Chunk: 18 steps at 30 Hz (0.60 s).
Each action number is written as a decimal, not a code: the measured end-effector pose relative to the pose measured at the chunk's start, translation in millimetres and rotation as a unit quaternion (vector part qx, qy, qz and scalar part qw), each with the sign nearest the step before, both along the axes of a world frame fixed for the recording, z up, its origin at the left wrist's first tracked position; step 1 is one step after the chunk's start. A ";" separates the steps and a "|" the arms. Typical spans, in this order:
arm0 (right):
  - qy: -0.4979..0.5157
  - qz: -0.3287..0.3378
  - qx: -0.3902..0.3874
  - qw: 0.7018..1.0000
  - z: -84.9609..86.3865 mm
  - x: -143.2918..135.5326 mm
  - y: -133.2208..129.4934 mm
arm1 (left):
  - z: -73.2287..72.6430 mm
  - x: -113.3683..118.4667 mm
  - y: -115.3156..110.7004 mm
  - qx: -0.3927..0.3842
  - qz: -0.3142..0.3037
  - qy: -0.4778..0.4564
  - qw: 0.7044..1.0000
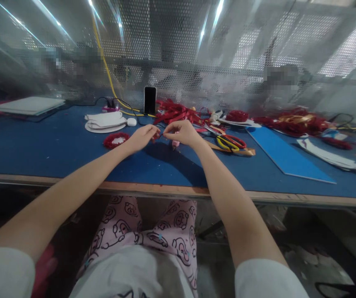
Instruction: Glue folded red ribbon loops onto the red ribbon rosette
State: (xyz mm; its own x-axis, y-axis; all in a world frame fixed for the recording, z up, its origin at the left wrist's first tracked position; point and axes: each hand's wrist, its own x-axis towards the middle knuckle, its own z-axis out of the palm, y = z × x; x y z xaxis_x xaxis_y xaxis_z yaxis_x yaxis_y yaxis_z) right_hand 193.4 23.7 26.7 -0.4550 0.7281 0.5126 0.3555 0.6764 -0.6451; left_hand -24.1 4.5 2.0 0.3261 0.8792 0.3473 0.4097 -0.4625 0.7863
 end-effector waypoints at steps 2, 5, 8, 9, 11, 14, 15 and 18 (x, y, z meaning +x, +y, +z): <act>0.016 -0.010 0.001 1.000 -0.2 -1.2 0.2 | -0.9 0.2 1.7 -0.123 -0.033 -0.044 0.991; 0.032 -0.025 0.012 0.999 -1.0 -3.1 0.5 | -0.4 -1.1 0.7 -0.231 -0.077 -0.099 0.965; 0.036 -0.020 0.022 0.999 -1.4 -4.0 0.7 | 2.6 -2.7 -2.8 -0.272 -0.095 -0.152 0.946; 0.036 -0.016 0.022 0.999 -1.4 -4.1 0.7 | 3.7 -2.8 -3.9 -0.281 -0.096 -0.163 0.941; 0.036 -0.010 0.019 0.999 -1.4 -4.4 0.6 | 5.9 -2.2 -5.4 -0.292 -0.090 -0.178 0.935; 0.042 -0.004 0.011 0.999 -1.9 -5.0 0.5 | 8.1 0.4 -7.1 -0.292 -0.065 -0.192 0.935; 0.043 -0.001 0.009 0.999 -2.1 -5.2 0.5 | 8.8 1.3 -7.8 -0.287 -0.058 -0.197 0.936; 0.039 0.000 0.004 0.999 -2.2 -5.6 0.3 | 10.7 3.2 -10.8 -0.264 -0.044 -0.206 0.941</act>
State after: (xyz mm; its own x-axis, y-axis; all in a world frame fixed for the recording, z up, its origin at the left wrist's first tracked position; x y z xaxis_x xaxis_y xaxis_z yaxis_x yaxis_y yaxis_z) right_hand 187.8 24.0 24.5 -0.4138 0.7242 0.5517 0.3049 0.6812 -0.6656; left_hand -20.9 -6.4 12.7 0.3383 0.9409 -0.0174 -0.0021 0.0193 0.9998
